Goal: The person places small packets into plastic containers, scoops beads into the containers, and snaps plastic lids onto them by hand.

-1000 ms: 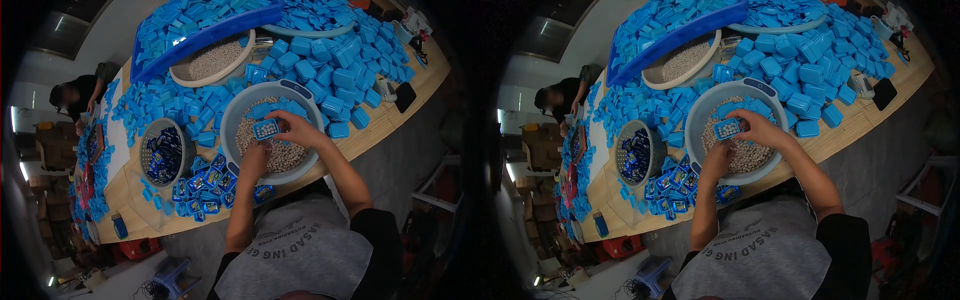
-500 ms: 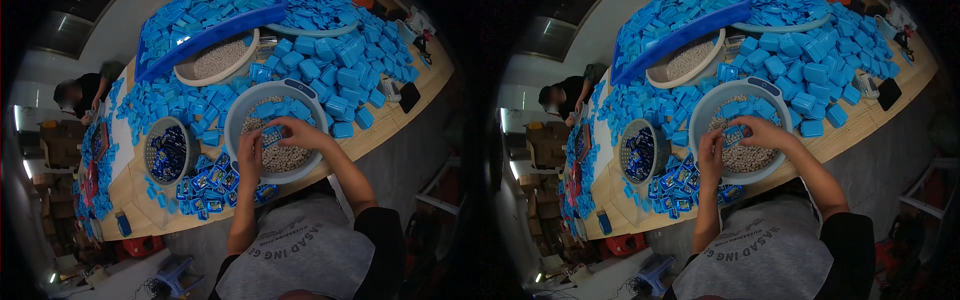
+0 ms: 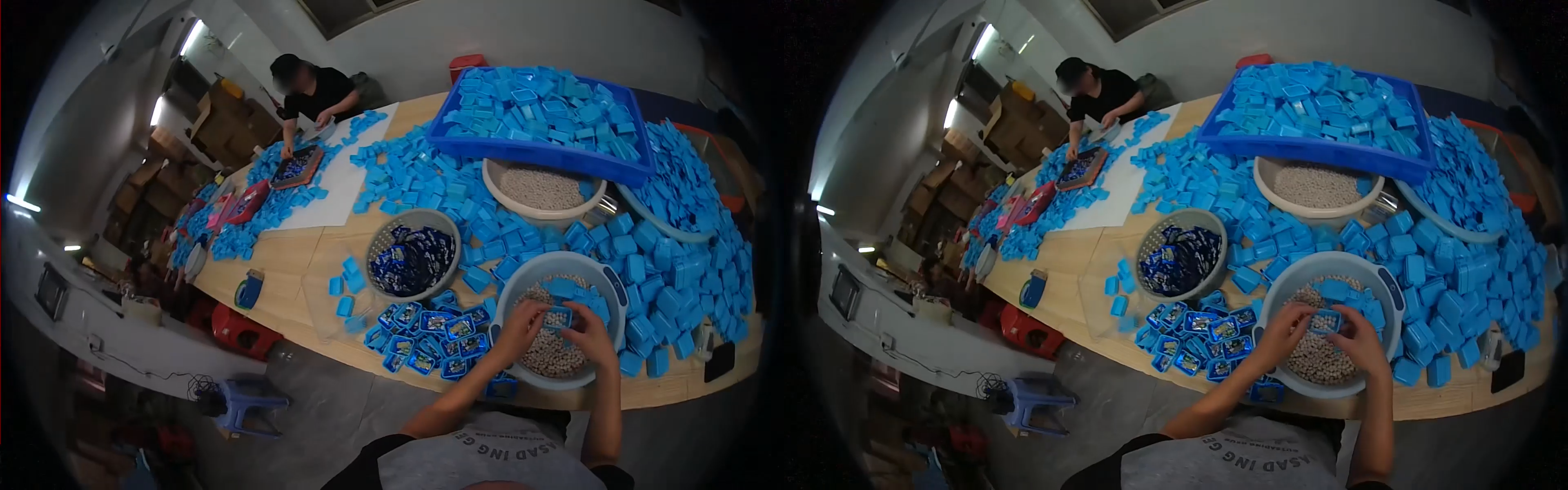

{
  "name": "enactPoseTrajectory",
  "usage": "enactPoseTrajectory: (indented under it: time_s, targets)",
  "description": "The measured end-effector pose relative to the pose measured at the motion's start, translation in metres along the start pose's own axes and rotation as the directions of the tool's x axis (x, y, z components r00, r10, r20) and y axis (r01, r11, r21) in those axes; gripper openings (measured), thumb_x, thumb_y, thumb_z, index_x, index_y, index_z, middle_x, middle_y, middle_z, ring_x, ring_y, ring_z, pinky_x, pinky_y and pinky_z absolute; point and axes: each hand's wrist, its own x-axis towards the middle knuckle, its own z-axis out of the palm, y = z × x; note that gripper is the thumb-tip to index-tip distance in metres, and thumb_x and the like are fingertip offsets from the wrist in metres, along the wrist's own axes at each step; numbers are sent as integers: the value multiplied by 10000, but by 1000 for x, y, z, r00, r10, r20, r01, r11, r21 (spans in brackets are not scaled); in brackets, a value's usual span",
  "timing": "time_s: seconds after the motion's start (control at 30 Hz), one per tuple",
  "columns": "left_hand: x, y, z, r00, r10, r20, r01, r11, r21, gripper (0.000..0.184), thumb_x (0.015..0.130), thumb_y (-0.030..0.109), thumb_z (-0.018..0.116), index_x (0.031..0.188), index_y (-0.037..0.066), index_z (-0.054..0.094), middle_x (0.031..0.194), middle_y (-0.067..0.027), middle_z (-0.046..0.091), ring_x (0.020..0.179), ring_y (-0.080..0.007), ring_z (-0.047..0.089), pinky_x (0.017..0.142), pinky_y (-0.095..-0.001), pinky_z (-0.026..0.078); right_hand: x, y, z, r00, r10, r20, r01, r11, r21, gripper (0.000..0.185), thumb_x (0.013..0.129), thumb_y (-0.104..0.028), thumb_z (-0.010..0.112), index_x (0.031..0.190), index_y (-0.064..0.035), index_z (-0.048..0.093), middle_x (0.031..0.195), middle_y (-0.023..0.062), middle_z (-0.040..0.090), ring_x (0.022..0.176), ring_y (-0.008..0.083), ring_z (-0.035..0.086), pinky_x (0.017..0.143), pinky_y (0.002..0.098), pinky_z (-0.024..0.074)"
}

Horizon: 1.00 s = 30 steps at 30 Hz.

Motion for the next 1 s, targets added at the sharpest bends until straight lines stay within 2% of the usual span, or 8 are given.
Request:
enactPoseTrajectory:
  time_s: [0.1,0.27,0.33,0.43,0.67,0.77,0.87,1.0]
  targets:
    - [0,2,1,988,155,-6,-154,984,93,193,873,95,511,1056,40,536,1035,-124,493,893,-222,529,687,-293,450,1,-1,3,1000,-26,-10,26,999,36,517,691,-56,689,1173,-59,502,722,15,516,650,92,509,567,258,419]
    - [-2,1,-1,989,19,-145,-28,998,-61,215,892,112,495,1095,48,520,1016,-99,505,890,-189,536,714,-286,451,1,9,0,995,-58,-79,65,995,77,523,689,-41,688,1175,-77,500,744,9,495,648,79,465,566,250,398]
    - [-3,5,-4,979,-152,-135,114,961,-252,221,889,103,492,1099,36,514,1021,-95,496,847,-155,521,714,-258,431,-2,4,1,994,-74,-79,77,996,39,516,696,-32,683,1176,-83,500,786,15,501,668,80,462,585,247,404]
    - [-3,5,-5,976,-179,-127,132,941,-310,216,909,122,462,1097,33,519,1003,-79,507,822,-132,535,710,-256,444,-3,-4,3,982,-129,-135,145,983,115,516,707,-16,674,1185,-100,498,753,-1,507,681,83,490,588,237,411]
    - [-3,1,-1,989,-126,-81,102,963,-248,205,917,131,460,1083,31,524,958,-38,558,792,-93,537,702,-230,444,-2,1,0,985,-154,-78,155,988,1,520,709,-7,674,1190,-104,501,819,16,557,765,96,538,673,251,441]
    - [-2,5,-2,988,-137,-74,118,969,-218,194,916,114,454,1073,27,528,963,-42,557,790,-94,536,706,-232,443,-2,-1,-2,995,-70,-75,80,985,153,521,693,-19,684,1177,-112,515,1006,18,518,786,108,517,701,254,448]
    - [-1,4,-2,991,-115,-66,103,981,-165,183,915,100,452,1061,26,532,968,-44,556,798,-97,538,713,-232,443,-1,3,0,984,-151,-92,163,975,148,521,693,-14,681,1177,-115,517,1006,15,523,806,107,523,703,257,451]
    - [-3,4,-2,990,-114,-83,97,979,-180,167,911,82,453,1043,24,537,967,-46,561,817,-100,543,717,-235,440,-2,-1,0,990,-74,-121,90,987,134,517,693,-25,684,1175,-116,522,922,17,539,780,99,522,693,265,452]
